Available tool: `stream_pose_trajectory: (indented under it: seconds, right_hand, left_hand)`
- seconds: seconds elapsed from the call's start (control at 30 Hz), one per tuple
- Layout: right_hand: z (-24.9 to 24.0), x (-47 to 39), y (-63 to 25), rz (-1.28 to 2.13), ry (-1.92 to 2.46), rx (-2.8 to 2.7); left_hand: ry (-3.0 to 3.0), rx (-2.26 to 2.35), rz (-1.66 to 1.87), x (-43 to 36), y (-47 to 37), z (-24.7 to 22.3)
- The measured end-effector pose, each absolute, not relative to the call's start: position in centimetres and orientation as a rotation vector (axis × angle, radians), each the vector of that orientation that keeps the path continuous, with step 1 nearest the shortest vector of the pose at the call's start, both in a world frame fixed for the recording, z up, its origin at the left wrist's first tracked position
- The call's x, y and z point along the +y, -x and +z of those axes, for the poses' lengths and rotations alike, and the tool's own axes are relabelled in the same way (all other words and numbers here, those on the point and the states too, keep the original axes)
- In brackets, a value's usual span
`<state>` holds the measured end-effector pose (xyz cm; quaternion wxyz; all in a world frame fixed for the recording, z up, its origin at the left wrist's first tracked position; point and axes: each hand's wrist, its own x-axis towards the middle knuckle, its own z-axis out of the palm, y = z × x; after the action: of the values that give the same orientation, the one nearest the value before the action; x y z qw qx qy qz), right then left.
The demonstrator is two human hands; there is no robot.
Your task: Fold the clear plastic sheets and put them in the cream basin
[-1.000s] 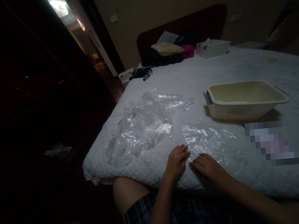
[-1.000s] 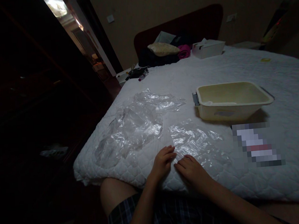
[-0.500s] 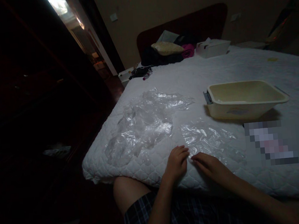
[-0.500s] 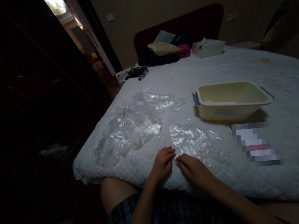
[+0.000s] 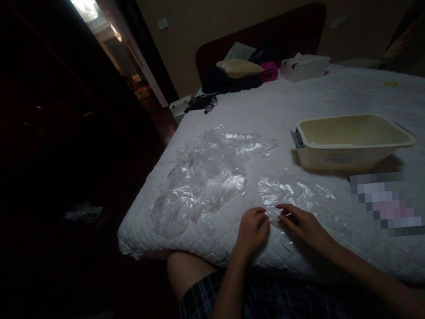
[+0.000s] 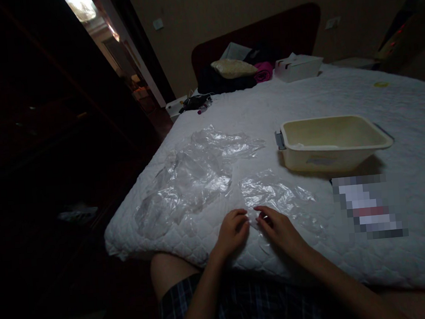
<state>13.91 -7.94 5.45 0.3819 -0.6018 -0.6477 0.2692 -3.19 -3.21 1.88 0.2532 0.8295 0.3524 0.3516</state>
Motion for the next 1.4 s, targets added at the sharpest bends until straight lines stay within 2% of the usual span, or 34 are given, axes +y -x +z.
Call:
stream_pose_trajectory:
  seconds: [0.67, 0.9, 1.4]
  right_hand:
    - [4.0, -6.4, -14.9, 0.208, 1.653, -1.989]
    - [3.7, -6.1, -14.8, 0.089, 1.733, -2.090]
    - [4.9, -5.4, -14.7, 0.452, 1.672, -2.062]
  left_hand:
    - [-2.416, 1.089, 0.962, -3.0, 2.1, 1.5]
    - [-2.790, 0.939, 1.069, -3.8, 2.0, 0.3]
    - [-2.853, 0.938, 1.089, -3.7, 2.0, 0.0]
